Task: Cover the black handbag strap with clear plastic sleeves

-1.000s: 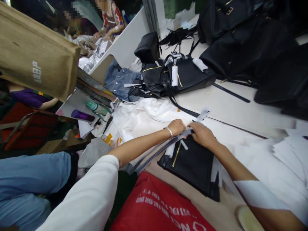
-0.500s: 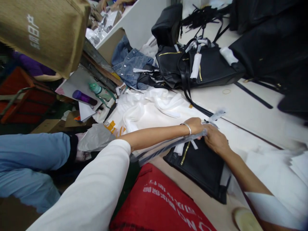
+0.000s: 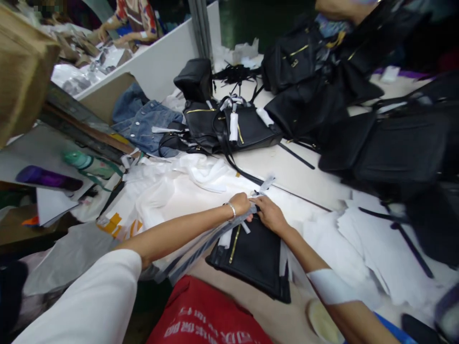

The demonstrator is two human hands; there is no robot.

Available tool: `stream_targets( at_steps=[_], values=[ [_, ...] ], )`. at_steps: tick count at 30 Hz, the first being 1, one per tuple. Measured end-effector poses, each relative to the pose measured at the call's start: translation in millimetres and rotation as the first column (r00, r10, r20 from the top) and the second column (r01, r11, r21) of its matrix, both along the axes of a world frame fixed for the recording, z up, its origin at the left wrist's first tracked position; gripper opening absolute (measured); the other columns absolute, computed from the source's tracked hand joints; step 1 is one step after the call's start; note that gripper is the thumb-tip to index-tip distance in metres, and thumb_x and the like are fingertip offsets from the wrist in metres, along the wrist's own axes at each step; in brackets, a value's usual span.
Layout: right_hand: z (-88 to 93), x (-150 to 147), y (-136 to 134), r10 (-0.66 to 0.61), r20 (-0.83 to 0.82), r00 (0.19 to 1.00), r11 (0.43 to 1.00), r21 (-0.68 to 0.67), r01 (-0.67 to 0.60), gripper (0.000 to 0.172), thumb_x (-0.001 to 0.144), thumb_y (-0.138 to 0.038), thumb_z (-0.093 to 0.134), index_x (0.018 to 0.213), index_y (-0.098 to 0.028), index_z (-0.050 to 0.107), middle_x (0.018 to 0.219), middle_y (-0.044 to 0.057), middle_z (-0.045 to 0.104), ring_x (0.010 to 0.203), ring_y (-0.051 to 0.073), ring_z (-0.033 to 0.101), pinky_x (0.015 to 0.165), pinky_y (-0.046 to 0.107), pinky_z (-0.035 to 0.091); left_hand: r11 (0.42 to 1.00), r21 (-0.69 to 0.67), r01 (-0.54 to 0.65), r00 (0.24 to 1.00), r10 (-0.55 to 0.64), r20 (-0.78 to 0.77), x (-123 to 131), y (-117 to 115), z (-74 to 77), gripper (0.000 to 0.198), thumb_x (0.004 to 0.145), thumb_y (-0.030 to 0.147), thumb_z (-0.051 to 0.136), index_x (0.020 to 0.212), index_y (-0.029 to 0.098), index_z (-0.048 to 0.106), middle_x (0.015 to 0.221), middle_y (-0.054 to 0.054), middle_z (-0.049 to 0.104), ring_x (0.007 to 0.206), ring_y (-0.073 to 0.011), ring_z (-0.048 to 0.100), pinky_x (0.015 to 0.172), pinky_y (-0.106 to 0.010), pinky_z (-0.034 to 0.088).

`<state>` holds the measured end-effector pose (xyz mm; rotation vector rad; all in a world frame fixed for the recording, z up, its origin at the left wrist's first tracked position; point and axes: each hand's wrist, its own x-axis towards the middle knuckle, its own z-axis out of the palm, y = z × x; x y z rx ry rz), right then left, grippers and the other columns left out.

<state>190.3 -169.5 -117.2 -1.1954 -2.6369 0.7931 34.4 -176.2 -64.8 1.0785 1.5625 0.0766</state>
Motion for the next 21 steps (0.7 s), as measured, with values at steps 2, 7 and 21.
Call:
stream_targets(
  at_steps=[2,7,21],
  values=[
    [-2.1,-3,-5,0.000,0.020,1.000,1.000,-0.025,0.000,0.034,0.083,-0.010,0.043,0.112,-0.020,0.058,0.111,0.009,0.057,0.103,0.020,0.050,0.089,0.031,0.040,1.000,0.012,-0.019,1.000,0.019,0.000,2,0,-6.6,0.028,0.087,0.025,0.042,0.085,0.005,0.062,0.076,-0.014,0.071,0.057,-0.0161,0.067,0.050,-0.021,0.051],
    [-2.4,-8,-11,0.011,0.046,0.999,0.999,-0.054,-0.009,0.037,0.084,-0.010,0.043,0.118,-0.017,0.056,0.121,0.012,0.053,0.110,0.022,0.047,0.094,0.034,0.037,0.998,-0.011,-0.056,0.998,0.056,0.000,10,0,-19.9,0.025,0.084,0.027,0.048,0.082,0.005,0.061,0.069,-0.015,0.069,0.056,-0.0195,0.067,0.051,-0.024,0.051],
    [78.9,-55,-113,-0.831,-0.320,0.455,0.475,-0.834,0.282,0.065,0.076,-0.041,0.062,0.130,-0.019,0.035,0.097,0.007,0.064,0.080,0.019,0.062,0.061,0.029,0.050,0.948,-0.286,-0.138,0.955,0.204,0.216,0,21,-16.6,0.029,0.092,0.032,0.044,0.079,0.010,0.058,0.060,0.002,0.056,0.046,-0.0075,0.051,0.048,-0.022,0.046]
  ],
)
